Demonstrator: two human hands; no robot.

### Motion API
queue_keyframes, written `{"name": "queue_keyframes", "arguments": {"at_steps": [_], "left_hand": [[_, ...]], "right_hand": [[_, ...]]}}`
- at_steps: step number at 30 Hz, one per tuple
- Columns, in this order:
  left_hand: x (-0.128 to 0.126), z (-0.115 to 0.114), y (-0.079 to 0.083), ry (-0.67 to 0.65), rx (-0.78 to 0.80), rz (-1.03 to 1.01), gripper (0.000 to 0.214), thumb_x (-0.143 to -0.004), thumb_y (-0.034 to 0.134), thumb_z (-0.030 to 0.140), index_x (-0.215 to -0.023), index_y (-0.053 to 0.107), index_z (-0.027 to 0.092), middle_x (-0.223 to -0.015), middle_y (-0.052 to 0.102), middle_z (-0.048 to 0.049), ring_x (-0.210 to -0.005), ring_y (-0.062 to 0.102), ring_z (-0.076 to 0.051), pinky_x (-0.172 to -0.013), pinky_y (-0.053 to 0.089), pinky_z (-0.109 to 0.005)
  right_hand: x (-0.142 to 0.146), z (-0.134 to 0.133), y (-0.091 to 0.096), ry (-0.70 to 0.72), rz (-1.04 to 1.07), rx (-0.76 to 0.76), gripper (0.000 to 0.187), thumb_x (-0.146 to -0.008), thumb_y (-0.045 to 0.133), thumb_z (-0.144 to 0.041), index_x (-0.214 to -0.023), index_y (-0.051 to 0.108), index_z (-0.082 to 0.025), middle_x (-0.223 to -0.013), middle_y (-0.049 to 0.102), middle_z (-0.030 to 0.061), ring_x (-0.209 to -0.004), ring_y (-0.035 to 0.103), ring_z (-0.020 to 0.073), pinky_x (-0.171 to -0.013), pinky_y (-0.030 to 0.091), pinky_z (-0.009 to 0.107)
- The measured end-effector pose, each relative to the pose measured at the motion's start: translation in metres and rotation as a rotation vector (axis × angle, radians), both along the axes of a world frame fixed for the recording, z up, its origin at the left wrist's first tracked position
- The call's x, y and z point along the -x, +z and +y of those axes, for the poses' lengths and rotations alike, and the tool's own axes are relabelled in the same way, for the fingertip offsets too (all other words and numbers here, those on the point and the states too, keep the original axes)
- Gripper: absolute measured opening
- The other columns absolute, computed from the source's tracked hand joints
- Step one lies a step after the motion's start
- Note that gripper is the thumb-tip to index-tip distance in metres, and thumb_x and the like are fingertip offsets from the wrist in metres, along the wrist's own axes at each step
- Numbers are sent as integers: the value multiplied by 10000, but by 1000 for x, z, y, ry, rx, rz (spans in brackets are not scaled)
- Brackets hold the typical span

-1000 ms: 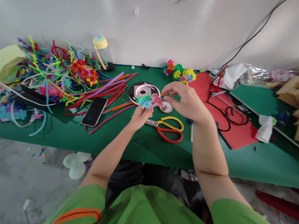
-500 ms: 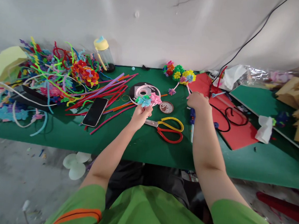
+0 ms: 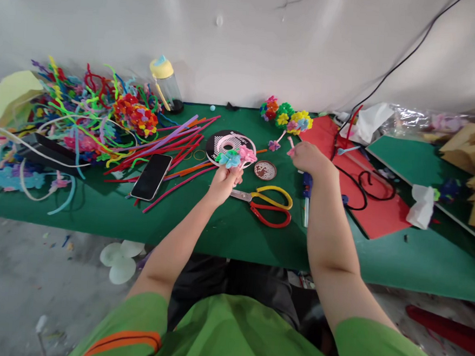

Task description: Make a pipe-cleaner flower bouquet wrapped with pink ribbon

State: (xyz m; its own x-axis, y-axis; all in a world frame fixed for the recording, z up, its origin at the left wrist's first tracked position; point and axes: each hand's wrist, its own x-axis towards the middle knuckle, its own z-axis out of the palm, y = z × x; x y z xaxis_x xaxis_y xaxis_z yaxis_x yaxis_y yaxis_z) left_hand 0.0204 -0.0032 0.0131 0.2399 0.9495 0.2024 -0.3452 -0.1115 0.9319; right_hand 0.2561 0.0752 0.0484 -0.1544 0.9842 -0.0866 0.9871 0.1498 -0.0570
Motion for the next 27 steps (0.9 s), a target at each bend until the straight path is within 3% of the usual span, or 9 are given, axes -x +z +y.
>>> {"name": "queue_keyframes", "arguments": {"at_steps": [2,6,8,12,19,27], "left_hand": [[-1,0,0,-3,2,1,416,-826,515,528,-655,354,185,-543,314,72,-462,299,-35,-520,329,-245],[-2,0,1,24,18,10,382,-833,507,524,-693,391,188,-561,323,67,-468,302,-39,-520,324,-250],[-2,0,1,51,23,16,382,-827,517,524,-688,389,191,-561,328,65,-468,300,-43,-512,316,-252],[-1,0,0,109,6,48,380,-826,520,520,-681,375,200,-553,314,64,-476,295,-55,-501,301,-255],[1,-1,0,151,-76,173,367,-861,472,497,-665,397,195,-537,296,54,-503,306,-73,-502,281,-260],[0,-4,1,34,-29,158,383,-841,513,482,-629,389,188,-547,295,52,-493,296,-65,-481,265,-244]], "right_hand": [[8,-8,17,23,40,-39,265,-800,468,-137,-941,675,-52,-1080,651,200,-1046,586,291,-925,440,406],[29,-37,57,12,469,-123,86,-704,637,-225,-724,692,-162,-820,714,76,-816,657,231,-811,513,374],[37,-54,74,17,674,-116,26,-660,668,-199,-654,669,-173,-742,706,56,-759,663,210,-752,532,347],[41,-78,94,117,824,-1,59,-655,695,-252,-664,658,-207,-712,693,37,-707,658,199,-699,538,358],[42,-93,111,315,998,288,149,-679,708,-256,-774,603,-211,-736,683,19,-699,658,159,-646,530,303],[60,-84,95,493,1044,372,220,-735,632,-208,-955,626,-207,-801,659,5,-701,633,115,-618,520,250]]}}
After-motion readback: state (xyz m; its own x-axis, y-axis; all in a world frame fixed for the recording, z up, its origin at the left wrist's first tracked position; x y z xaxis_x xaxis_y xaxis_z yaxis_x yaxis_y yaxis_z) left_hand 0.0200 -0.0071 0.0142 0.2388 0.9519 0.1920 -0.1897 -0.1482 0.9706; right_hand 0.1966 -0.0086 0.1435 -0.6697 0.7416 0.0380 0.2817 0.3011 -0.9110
